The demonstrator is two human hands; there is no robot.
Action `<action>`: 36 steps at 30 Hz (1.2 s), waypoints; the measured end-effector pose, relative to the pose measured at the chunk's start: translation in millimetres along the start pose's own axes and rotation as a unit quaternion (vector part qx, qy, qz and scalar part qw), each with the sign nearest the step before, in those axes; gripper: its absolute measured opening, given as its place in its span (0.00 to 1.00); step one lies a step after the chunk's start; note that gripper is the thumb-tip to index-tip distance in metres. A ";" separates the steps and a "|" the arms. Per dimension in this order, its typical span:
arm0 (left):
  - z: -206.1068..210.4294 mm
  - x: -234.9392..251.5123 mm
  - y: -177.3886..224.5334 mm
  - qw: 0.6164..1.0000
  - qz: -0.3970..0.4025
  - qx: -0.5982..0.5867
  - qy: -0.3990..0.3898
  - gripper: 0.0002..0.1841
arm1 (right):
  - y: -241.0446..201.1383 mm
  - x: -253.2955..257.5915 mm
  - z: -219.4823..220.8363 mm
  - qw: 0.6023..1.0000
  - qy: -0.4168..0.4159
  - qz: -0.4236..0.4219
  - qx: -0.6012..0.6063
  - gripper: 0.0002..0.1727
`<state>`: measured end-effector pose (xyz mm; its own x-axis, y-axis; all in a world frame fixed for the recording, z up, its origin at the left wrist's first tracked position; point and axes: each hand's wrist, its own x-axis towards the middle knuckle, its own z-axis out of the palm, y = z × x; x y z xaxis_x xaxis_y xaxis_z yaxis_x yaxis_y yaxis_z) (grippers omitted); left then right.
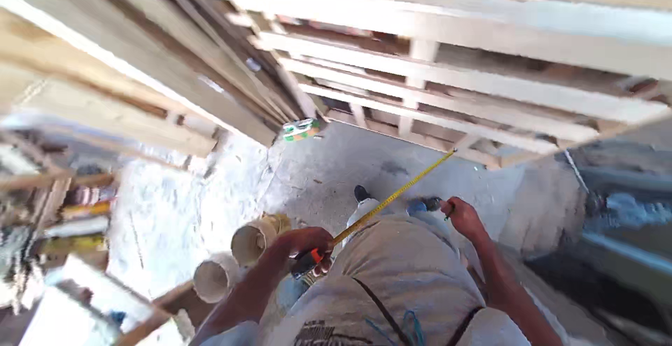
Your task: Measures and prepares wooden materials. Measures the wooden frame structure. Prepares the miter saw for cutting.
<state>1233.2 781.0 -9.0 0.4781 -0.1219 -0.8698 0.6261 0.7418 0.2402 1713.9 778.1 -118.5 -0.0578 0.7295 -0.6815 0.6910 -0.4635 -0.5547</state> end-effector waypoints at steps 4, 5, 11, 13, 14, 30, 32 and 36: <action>-41.9 -27.5 -90.5 0.981 0.132 -0.115 0.085 0.16 | -146.5 22.5 65.6 0.988 -0.072 -0.134 -0.012 0.26; -51.1 -28.9 -105.5 0.969 0.161 -0.144 0.123 0.17 | -189.4 21.4 86.9 0.982 -0.104 -0.155 -0.010 0.27; -98.9 -33.2 -87.1 0.867 0.299 -0.267 0.295 0.16 | -379.3 23.5 229.0 0.943 -0.289 -0.162 -0.015 0.46; -108.1 -25.9 -74.5 0.806 0.342 -0.337 0.347 0.16 | -400.8 27.8 252.5 0.947 -0.289 -0.136 0.018 0.43; -111.0 -21.1 -70.8 0.778 0.346 -0.373 0.370 0.17 | -407.8 31.6 257.2 0.952 -0.278 -0.121 0.032 0.41; -292.1 -7.9 42.1 0.768 0.290 -0.537 0.192 0.16 | -530.9 164.5 135.6 0.905 -0.286 0.004 -0.316 0.25; -332.2 -5.5 79.5 0.752 0.299 -0.561 0.177 0.16 | -538.7 179.2 77.3 0.883 -0.289 0.038 -0.368 0.23; -399.7 -5.6 147.9 0.795 0.225 -0.525 0.207 0.17 | -531.2 174.1 -35.1 0.863 -0.282 0.129 -0.398 0.23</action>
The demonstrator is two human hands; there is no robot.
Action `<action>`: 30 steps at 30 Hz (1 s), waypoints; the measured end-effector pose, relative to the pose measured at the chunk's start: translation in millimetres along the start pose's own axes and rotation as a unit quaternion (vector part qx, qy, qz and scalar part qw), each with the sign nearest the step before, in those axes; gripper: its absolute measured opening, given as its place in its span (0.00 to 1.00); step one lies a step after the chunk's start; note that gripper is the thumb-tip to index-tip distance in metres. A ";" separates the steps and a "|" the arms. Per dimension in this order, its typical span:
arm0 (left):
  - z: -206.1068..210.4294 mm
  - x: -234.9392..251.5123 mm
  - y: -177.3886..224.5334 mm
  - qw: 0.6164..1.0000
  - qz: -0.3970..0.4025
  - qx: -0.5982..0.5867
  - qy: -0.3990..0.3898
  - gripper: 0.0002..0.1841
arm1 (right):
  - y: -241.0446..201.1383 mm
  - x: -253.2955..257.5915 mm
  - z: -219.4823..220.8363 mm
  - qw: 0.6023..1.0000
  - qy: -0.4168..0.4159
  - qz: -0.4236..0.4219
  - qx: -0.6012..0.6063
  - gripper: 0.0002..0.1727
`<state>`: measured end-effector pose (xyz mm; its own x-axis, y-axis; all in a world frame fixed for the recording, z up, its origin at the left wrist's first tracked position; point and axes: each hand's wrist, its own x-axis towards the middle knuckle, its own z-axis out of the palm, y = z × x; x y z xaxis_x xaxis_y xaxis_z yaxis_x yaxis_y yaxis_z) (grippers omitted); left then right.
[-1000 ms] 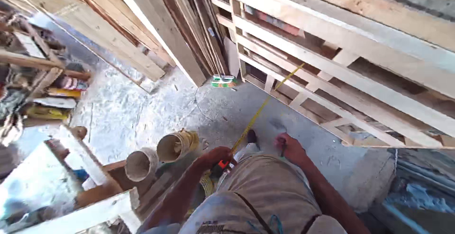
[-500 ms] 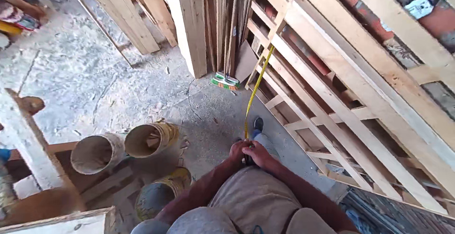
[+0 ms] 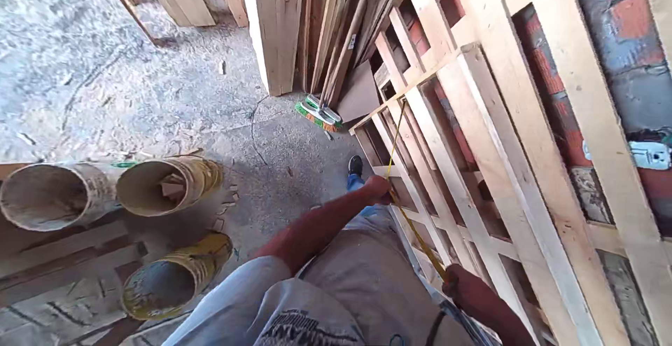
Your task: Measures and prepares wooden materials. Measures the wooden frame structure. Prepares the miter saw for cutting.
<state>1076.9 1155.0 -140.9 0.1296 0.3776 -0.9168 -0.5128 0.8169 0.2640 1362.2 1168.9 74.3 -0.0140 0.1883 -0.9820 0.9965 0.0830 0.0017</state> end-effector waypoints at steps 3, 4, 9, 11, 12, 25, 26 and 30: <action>24.3 24.2 25.3 0.996 -0.052 0.071 -0.028 0.16 | 53.9 -37.6 -20.7 0.997 -0.026 0.042 0.054 0.25; 32.5 27.7 28.1 0.993 -0.064 0.080 -0.059 0.15 | 64.5 -48.9 -29.9 0.996 -0.030 0.055 0.071 0.25; 64.5 20.3 34.4 0.965 -0.079 0.041 -0.248 0.16 | 116.3 -47.5 -46.7 0.985 0.004 0.091 0.148 0.28; 64.4 12.5 40.7 0.951 -0.076 0.070 -0.293 0.16 | 122.2 -38.6 -49.9 0.983 0.004 0.089 0.163 0.26; 59.6 8.5 45.4 0.944 -0.064 0.082 -0.312 0.17 | 120.0 -35.8 -52.5 0.982 0.010 0.085 0.168 0.26; -215.8 26.3 -4.8 0.951 0.101 -0.293 -0.004 0.21 | -64.8 -94.6 -174.1 0.983 0.162 0.033 -0.084 0.26; -231.4 28.7 -12.4 0.953 0.077 -0.292 0.019 0.23 | -81.8 -102.1 -191.9 0.975 0.180 0.023 -0.128 0.25; -265.0 31.2 -25.2 0.994 -0.011 0.029 0.101 0.29 | -170.2 -90.7 -247.9 0.918 0.266 0.003 -0.295 0.22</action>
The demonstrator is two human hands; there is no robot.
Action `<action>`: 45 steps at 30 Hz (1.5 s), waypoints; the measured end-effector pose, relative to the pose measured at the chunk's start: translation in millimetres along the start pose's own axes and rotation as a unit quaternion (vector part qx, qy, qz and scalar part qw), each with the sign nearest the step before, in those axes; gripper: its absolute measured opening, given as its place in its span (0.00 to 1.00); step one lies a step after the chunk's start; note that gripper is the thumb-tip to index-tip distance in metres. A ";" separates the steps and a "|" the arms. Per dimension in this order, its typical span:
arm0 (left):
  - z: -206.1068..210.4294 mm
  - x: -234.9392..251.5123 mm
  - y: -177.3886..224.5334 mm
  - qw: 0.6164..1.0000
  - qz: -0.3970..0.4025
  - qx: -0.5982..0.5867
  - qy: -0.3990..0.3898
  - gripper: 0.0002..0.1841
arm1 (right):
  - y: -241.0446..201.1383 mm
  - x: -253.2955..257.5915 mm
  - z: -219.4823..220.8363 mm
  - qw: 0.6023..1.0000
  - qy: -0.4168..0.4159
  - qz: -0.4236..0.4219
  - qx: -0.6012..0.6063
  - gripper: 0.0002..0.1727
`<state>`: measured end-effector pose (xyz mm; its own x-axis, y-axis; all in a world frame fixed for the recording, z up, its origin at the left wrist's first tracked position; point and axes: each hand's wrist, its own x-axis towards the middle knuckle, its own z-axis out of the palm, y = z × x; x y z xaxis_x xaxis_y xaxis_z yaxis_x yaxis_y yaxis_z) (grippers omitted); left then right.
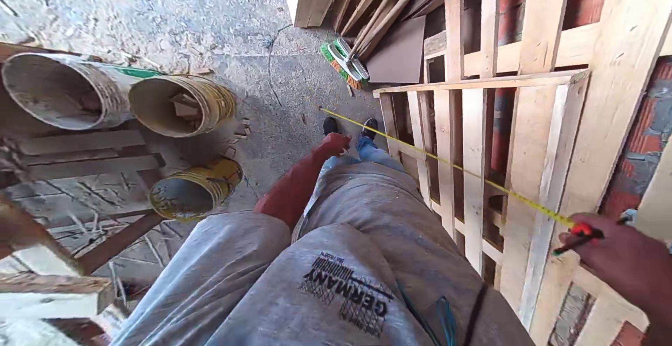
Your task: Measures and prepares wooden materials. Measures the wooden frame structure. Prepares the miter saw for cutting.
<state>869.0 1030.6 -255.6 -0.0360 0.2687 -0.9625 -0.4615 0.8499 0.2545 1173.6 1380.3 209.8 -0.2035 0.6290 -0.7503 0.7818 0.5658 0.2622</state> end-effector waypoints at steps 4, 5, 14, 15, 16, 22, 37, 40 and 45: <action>-31.1 -9.7 -31.5 0.994 0.072 0.023 0.077 0.25 | -83.7 85.4 -34.6 0.992 0.035 0.001 -0.121 0.22; -37.3 -17.9 -45.8 0.990 0.082 -0.056 0.098 0.24 | -107.1 106.3 -35.8 0.989 0.035 0.008 -0.140 0.23; -48.0 -80.5 -267.3 0.911 -0.119 -0.293 0.266 0.25 | -240.4 225.3 -4.6 0.974 0.102 0.008 -0.201 0.21; -40.5 -90.2 -285.6 0.900 -0.142 -0.308 0.272 0.24 | -249.4 232.5 -1.7 0.972 0.099 0.012 -0.211 0.22; -32.0 -98.4 -300.4 0.890 -0.160 -0.322 0.279 0.24 | -256.1 239.5 0.7 0.974 0.093 0.015 -0.208 0.23; 11.3 -117.0 -320.2 0.856 -0.178 -0.395 0.282 0.22 | -265.3 259.0 12.2 0.971 0.091 0.023 -0.222 0.25; -38.0 -102.7 -257.8 0.888 -0.016 -0.373 0.268 0.20 | -262.7 263.5 20.0 0.959 0.112 0.011 -0.261 0.24; -44.2 -105.5 -277.9 0.886 -0.048 -0.369 0.277 0.21 | -261.0 260.7 17.7 0.959 0.117 0.015 -0.257 0.24; -38.7 -108.5 -305.3 0.878 -0.100 -0.370 0.285 0.21 | -253.1 254.7 16.2 0.966 0.120 0.020 -0.228 0.27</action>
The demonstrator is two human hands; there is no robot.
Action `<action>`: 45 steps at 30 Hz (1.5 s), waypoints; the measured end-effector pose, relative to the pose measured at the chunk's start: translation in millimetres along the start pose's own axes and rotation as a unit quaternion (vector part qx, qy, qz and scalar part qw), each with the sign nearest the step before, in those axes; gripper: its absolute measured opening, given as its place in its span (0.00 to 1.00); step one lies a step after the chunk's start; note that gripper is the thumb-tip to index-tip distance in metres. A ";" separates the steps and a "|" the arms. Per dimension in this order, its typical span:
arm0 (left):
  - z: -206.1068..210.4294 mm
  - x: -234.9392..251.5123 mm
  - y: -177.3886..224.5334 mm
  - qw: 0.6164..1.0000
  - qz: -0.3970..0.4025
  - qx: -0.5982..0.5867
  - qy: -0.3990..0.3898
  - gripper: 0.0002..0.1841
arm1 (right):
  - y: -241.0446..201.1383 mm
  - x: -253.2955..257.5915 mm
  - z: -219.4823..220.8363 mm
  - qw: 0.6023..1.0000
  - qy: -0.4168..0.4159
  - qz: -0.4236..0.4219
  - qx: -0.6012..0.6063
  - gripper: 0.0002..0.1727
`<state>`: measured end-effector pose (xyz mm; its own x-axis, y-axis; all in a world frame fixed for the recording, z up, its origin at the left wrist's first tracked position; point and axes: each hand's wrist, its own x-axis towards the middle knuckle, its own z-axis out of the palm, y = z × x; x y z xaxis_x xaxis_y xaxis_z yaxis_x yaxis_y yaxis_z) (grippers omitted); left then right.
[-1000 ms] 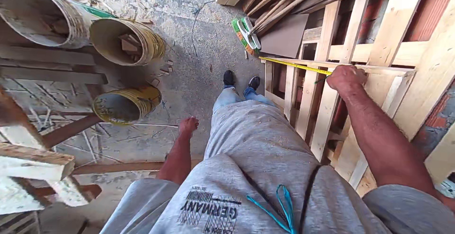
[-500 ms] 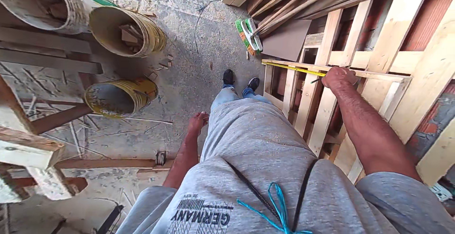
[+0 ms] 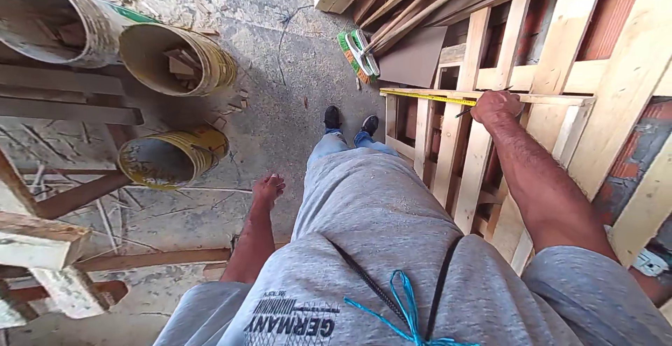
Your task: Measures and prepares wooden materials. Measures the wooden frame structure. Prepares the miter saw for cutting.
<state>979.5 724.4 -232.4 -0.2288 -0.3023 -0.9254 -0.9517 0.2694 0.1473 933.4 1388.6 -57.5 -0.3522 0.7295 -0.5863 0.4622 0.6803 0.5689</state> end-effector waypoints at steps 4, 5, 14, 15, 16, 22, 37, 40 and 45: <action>0.6 -2.5 -6.5 1.000 -0.006 -0.002 -0.002 0.21 | 6.3 -14.7 -6.8 0.999 0.003 -0.002 0.032 0.28; 5.0 -2.1 -5.1 1.000 -0.001 0.003 -0.011 0.22 | 13.4 -18.8 -9.3 1.000 0.003 0.003 0.031 0.28; 25.2 4.2 24.7 0.996 0.056 0.032 -0.064 0.22 | 135.9 -59.4 -77.5 0.998 0.049 0.017 -0.023 0.19; 25.2 6.6 27.1 0.995 0.060 0.033 -0.066 0.22 | 155.4 -60.7 -85.0 0.997 0.059 0.025 -0.033 0.18; 24.7 9.2 28.8 0.995 0.063 0.030 -0.067 0.21 | 175.2 -59.6 -90.2 0.996 0.070 0.031 -0.040 0.18; 22.1 16.9 29.8 0.995 0.060 0.031 -0.068 0.21 | 228.5 -70.8 -112.0 0.992 0.090 0.045 -0.074 0.16; 18.0 17.7 16.7 0.997 0.046 0.035 -0.058 0.20 | 231.1 -70.9 -108.1 0.991 0.107 0.038 -0.073 0.20; 20.0 16.8 16.3 0.996 0.048 0.039 -0.059 0.21 | 229.9 -71.0 -109.2 0.991 0.102 0.044 -0.078 0.20; 22.0 15.7 14.3 0.996 0.049 0.037 -0.060 0.21 | 229.4 -71.4 -108.6 0.990 0.099 0.042 -0.086 0.19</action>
<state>966.7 743.6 -252.5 -0.2886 -0.1605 -0.9439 -0.9074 0.3604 0.2162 976.2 1500.3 177.5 -0.4783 0.7727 -0.4172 0.3582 0.6055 0.7107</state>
